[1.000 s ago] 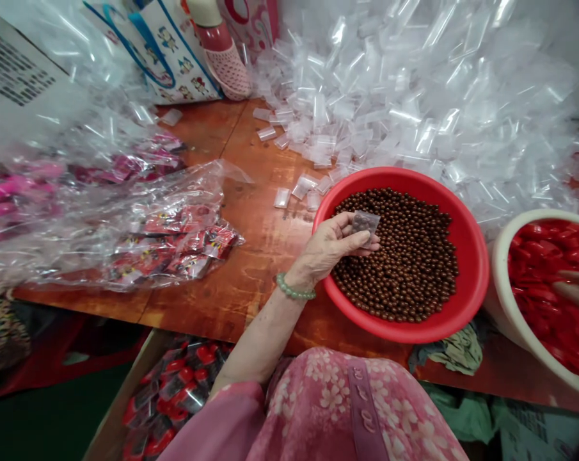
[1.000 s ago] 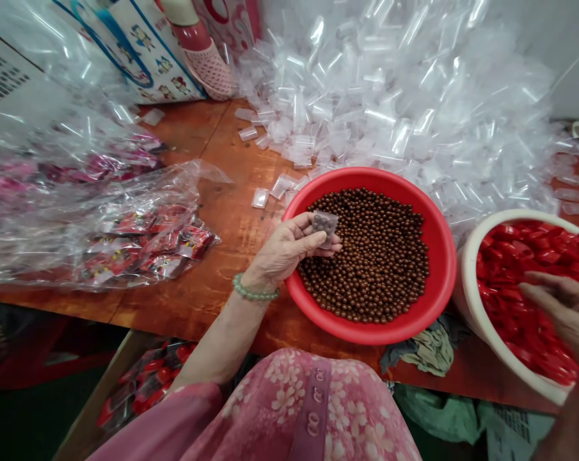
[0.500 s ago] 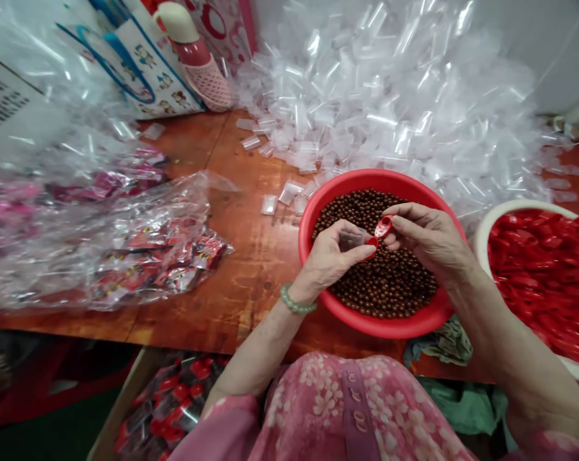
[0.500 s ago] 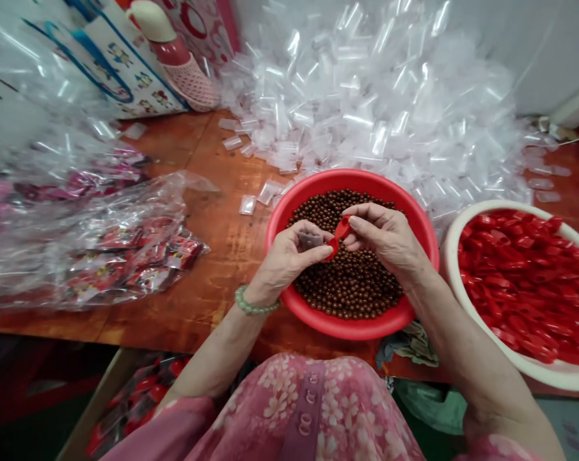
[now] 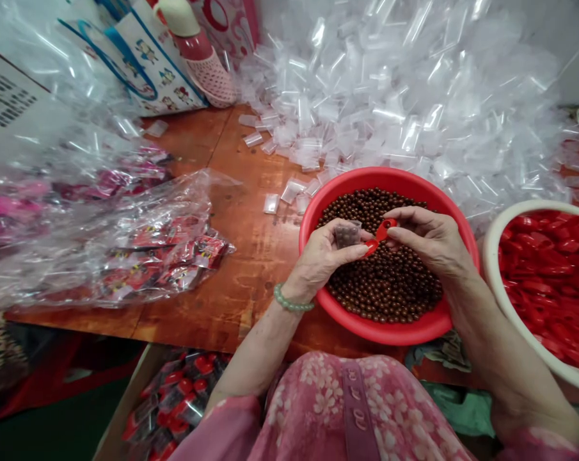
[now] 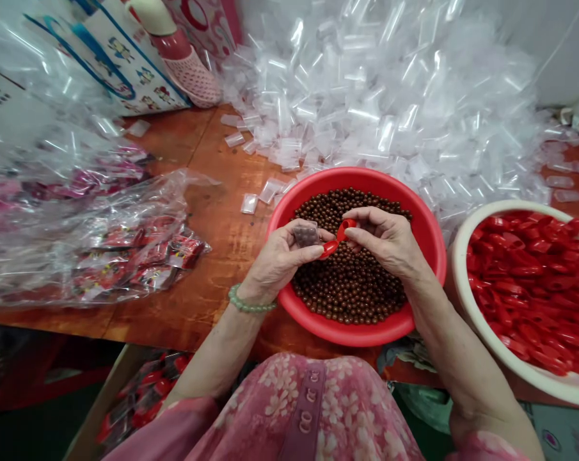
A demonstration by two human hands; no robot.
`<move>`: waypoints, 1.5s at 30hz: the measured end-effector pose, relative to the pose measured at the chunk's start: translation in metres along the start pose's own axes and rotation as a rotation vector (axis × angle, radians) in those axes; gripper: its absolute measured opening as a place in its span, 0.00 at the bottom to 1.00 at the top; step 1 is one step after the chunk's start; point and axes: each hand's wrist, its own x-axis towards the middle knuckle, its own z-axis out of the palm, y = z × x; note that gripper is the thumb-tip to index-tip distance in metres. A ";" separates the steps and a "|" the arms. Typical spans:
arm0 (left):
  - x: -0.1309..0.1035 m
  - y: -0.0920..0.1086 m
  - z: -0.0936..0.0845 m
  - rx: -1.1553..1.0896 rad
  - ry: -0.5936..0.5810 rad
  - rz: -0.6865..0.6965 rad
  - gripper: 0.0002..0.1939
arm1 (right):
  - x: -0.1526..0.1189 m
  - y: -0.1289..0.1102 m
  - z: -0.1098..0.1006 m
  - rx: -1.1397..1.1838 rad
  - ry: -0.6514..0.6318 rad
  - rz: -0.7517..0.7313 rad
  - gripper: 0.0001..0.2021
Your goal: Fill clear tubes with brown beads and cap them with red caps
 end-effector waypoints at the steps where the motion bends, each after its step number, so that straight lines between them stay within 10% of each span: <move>1: 0.000 0.000 -0.001 0.002 -0.004 0.015 0.21 | 0.000 0.000 0.000 -0.041 -0.004 -0.023 0.17; 19: 0.002 0.007 0.005 0.175 0.045 0.025 0.20 | -0.006 -0.003 0.015 -0.551 -0.132 -0.619 0.16; 45: -0.001 0.007 0.004 0.115 0.062 0.018 0.20 | -0.011 0.002 0.021 -0.516 -0.129 -0.489 0.20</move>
